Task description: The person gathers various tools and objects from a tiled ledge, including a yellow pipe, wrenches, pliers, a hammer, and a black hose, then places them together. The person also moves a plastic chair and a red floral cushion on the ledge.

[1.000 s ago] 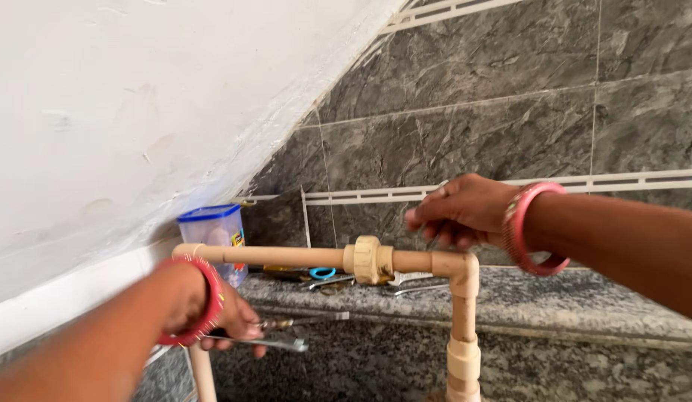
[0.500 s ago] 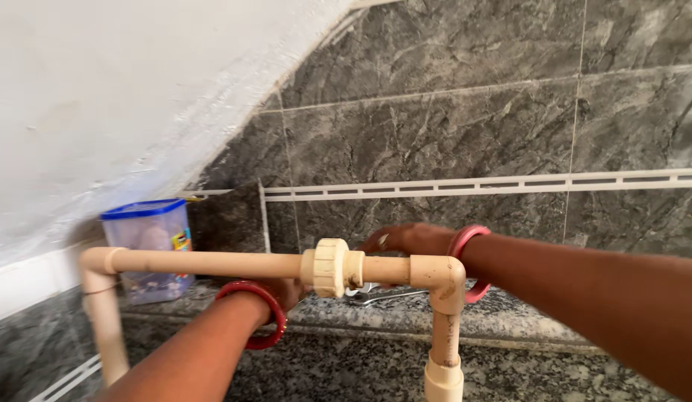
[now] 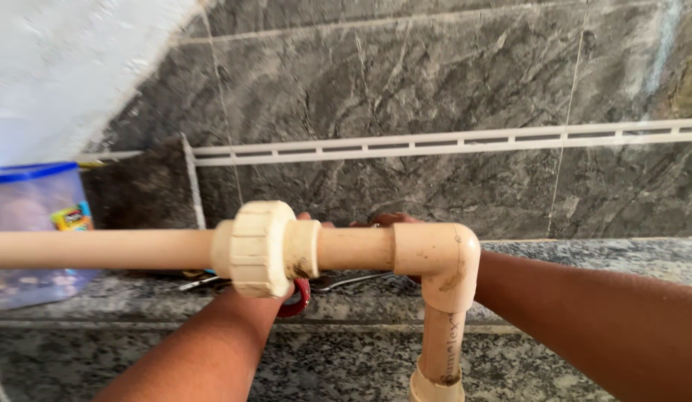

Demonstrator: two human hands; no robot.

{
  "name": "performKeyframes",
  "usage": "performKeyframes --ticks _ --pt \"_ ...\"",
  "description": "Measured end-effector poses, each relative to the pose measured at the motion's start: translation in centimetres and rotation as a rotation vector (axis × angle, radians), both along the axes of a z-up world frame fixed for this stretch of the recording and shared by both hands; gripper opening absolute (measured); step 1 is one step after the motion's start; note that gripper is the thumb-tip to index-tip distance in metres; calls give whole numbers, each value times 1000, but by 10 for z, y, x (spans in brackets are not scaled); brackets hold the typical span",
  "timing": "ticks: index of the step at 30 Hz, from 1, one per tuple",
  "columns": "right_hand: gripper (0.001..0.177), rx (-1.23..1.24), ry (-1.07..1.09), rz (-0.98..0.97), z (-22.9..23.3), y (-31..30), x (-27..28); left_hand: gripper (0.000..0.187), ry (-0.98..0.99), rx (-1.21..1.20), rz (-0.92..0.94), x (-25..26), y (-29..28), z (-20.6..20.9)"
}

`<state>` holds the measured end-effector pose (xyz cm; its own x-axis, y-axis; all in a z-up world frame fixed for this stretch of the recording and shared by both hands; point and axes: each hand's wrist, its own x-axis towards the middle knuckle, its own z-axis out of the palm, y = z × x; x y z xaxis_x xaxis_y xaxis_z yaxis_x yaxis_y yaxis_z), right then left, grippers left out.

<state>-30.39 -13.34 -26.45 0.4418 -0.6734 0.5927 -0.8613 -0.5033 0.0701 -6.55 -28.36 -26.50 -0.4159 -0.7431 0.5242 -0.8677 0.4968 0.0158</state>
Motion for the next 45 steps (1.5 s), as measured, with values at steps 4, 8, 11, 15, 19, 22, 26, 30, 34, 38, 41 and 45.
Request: performKeyframes --ticks 4,8,11,15,19,22,26,30,34,38,41,45 --pt "53 -24 -93 -42 -10 8 -10 41 6 73 -3 -2 17 -8" --pt "52 -13 -71 -49 -7 2 -5 47 20 124 -17 0 16 -11" --pt "51 35 14 -50 -4 -6 4 51 39 170 -54 -7 6 -15" --pt "51 86 77 -82 -8 -11 8 57 95 257 -121 -22 2 -40" --pt "50 104 110 -117 -5 -9 10 64 140 280 -143 -26 20 -36" --pt "49 99 128 -154 -1 -4 13 62 34 295 -52 -17 51 -8" --pt "49 109 165 -185 1 6 18 50 -30 308 -10 -12 97 24" --pt "48 122 204 -202 15 16 18 45 -104 247 -33 -9 102 30" --pt "48 160 235 -213 31 31 23 47 -433 -84 -143 -12 69 5" --pt "47 228 278 -212 69 56 11 45 -264 -444 -362 -33 50 -11" --pt "47 359 257 -333 98 83 -5 37 -117 -337 -296 -47 66 -6" --pt "37 590 165 -470 114 122 -22 39 -179 -27 -152 -54 111 30"
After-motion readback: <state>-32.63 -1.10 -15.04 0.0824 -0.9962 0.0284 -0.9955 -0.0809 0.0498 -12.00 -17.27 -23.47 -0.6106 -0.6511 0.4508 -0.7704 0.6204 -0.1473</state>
